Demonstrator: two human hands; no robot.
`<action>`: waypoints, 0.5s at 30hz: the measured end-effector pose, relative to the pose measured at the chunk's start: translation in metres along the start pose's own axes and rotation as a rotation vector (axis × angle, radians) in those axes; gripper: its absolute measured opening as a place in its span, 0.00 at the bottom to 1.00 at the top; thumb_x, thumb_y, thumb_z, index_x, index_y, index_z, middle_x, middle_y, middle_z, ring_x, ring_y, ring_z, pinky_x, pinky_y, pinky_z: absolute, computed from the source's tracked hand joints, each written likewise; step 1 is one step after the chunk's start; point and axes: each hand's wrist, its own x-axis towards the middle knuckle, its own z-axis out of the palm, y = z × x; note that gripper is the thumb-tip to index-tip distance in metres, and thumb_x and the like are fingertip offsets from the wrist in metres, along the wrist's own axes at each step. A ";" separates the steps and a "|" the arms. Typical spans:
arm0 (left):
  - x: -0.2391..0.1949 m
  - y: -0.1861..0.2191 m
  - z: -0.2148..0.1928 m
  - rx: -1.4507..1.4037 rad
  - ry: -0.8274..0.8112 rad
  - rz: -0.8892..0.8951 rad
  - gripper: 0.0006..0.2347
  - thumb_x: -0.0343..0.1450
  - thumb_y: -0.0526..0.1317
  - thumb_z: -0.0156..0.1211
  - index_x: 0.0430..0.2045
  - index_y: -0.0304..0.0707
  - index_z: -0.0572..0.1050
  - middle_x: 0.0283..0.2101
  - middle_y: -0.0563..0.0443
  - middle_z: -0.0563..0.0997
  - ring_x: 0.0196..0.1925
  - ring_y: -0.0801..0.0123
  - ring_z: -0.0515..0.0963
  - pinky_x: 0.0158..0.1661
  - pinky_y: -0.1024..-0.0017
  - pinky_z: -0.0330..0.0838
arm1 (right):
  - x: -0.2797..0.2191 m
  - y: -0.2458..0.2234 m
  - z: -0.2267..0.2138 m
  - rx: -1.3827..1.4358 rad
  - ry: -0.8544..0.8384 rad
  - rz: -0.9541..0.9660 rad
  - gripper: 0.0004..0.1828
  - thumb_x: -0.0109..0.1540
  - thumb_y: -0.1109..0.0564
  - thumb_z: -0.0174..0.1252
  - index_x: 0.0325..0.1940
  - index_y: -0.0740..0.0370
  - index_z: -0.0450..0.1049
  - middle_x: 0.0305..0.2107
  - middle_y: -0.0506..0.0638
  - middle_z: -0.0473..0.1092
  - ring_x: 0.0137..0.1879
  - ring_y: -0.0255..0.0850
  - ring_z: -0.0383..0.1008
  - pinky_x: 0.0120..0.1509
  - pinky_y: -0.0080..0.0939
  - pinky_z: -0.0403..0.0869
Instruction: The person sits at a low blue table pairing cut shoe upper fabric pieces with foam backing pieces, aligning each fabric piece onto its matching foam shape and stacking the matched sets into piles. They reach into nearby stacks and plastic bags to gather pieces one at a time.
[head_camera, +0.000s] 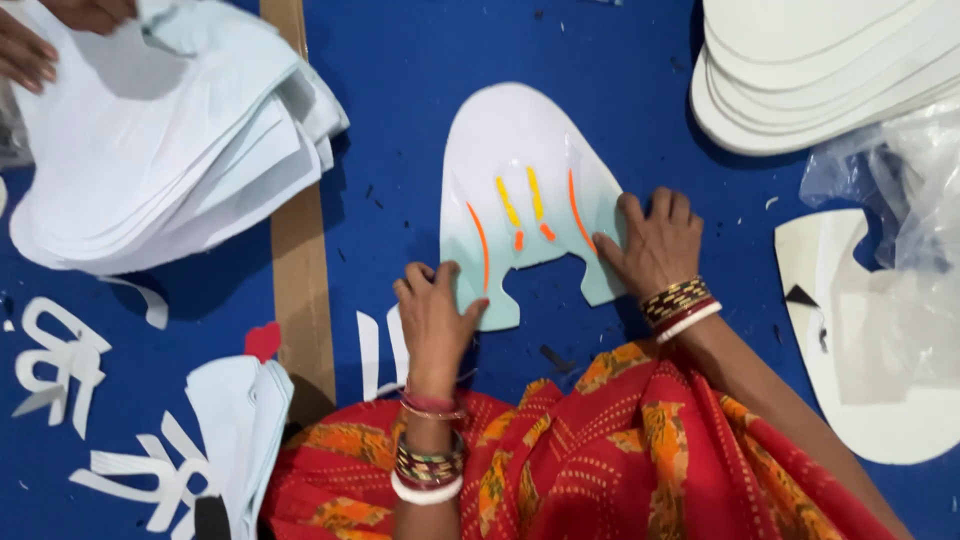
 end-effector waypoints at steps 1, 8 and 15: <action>0.003 0.007 0.007 0.101 0.059 0.035 0.23 0.62 0.40 0.73 0.51 0.39 0.75 0.54 0.37 0.73 0.58 0.48 0.70 0.57 0.58 0.67 | 0.004 0.003 0.011 -0.091 0.105 -0.089 0.29 0.64 0.38 0.54 0.63 0.54 0.67 0.59 0.59 0.63 0.64 0.55 0.60 0.62 0.58 0.64; 0.061 -0.008 0.095 0.210 0.174 0.460 0.24 0.81 0.46 0.45 0.76 0.46 0.59 0.80 0.44 0.57 0.82 0.54 0.50 0.77 0.52 0.45 | 0.055 -0.013 0.099 -0.089 0.223 -0.630 0.40 0.68 0.39 0.41 0.80 0.58 0.48 0.78 0.54 0.43 0.83 0.48 0.34 0.82 0.55 0.40; 0.051 0.008 0.072 0.327 0.236 0.225 0.32 0.73 0.57 0.53 0.73 0.50 0.54 0.77 0.33 0.44 0.79 0.45 0.40 0.71 0.43 0.35 | 0.061 0.018 0.080 0.055 0.244 -0.262 0.42 0.69 0.35 0.38 0.81 0.60 0.42 0.78 0.56 0.38 0.83 0.49 0.32 0.81 0.58 0.36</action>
